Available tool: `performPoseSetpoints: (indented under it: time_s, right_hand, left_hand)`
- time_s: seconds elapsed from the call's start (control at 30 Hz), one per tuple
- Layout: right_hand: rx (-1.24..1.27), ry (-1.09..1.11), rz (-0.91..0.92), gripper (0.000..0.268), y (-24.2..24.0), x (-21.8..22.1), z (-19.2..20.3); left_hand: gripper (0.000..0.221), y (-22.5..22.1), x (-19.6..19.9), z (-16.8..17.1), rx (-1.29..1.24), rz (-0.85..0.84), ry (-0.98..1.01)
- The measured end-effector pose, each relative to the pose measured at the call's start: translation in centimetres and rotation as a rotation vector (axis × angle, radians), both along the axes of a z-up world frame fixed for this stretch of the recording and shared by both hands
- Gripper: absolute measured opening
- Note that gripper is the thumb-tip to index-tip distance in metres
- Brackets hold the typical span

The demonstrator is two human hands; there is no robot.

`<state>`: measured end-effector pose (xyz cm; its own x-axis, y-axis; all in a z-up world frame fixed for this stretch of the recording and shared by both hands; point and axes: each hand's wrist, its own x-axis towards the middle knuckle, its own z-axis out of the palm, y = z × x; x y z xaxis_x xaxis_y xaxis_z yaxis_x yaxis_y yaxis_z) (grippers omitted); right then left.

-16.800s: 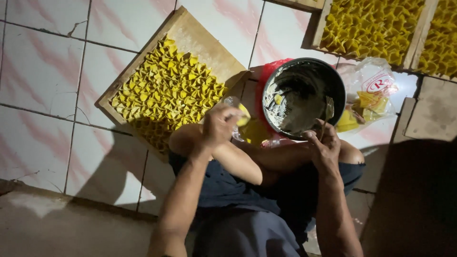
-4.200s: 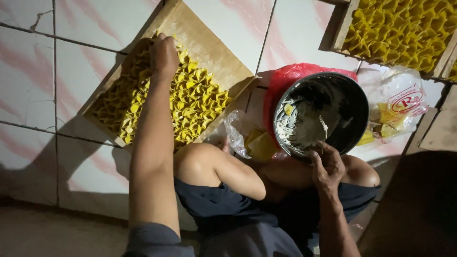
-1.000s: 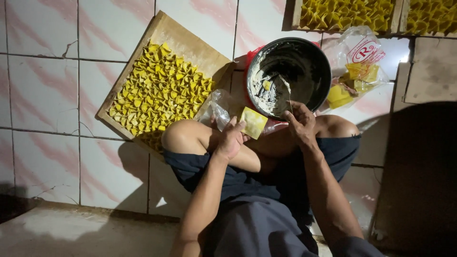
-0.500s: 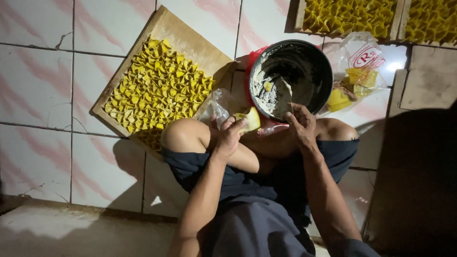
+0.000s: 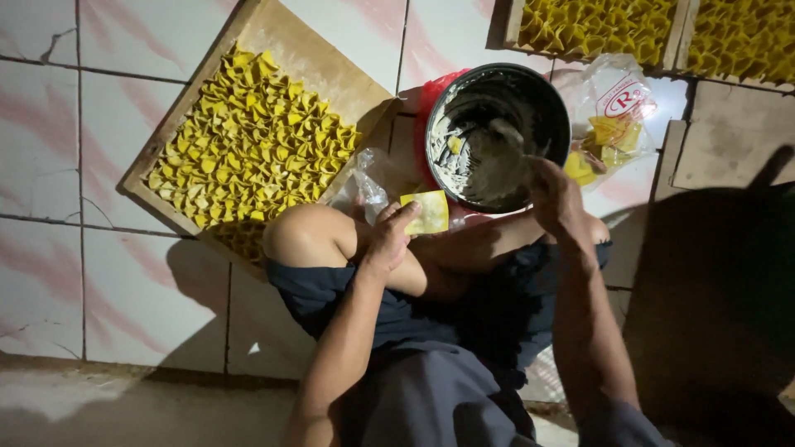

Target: Folding yellow dough squares into bow-tie shapes using a paste adhesive and a small spatula.

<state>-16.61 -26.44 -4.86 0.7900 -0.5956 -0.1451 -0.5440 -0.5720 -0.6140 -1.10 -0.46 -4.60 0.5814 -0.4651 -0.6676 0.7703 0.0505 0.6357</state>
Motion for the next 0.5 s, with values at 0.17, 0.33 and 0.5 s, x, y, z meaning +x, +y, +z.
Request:
performPoseSetpoints:
  time_s: [0.17,0.33,0.5]
  right_hand:
    - [-0.307,0.631,0.102,0.020,-3.1,1.5,-1.5]
    - [-0.365,0.745,0.260,0.020,-1.7,4.1,-0.9]
    - [-0.603,0.608,0.367,0.022,-1.7,3.0,-4.9]
  left_hand:
    - [0.030,-0.7,0.6,3.4,0.018,-0.025,0.047]
    - [0.030,-0.5,0.3,0.9,0.062,-0.061,0.080]
    - [0.029,-1.3,1.0,3.0,0.052,-0.076,0.095]
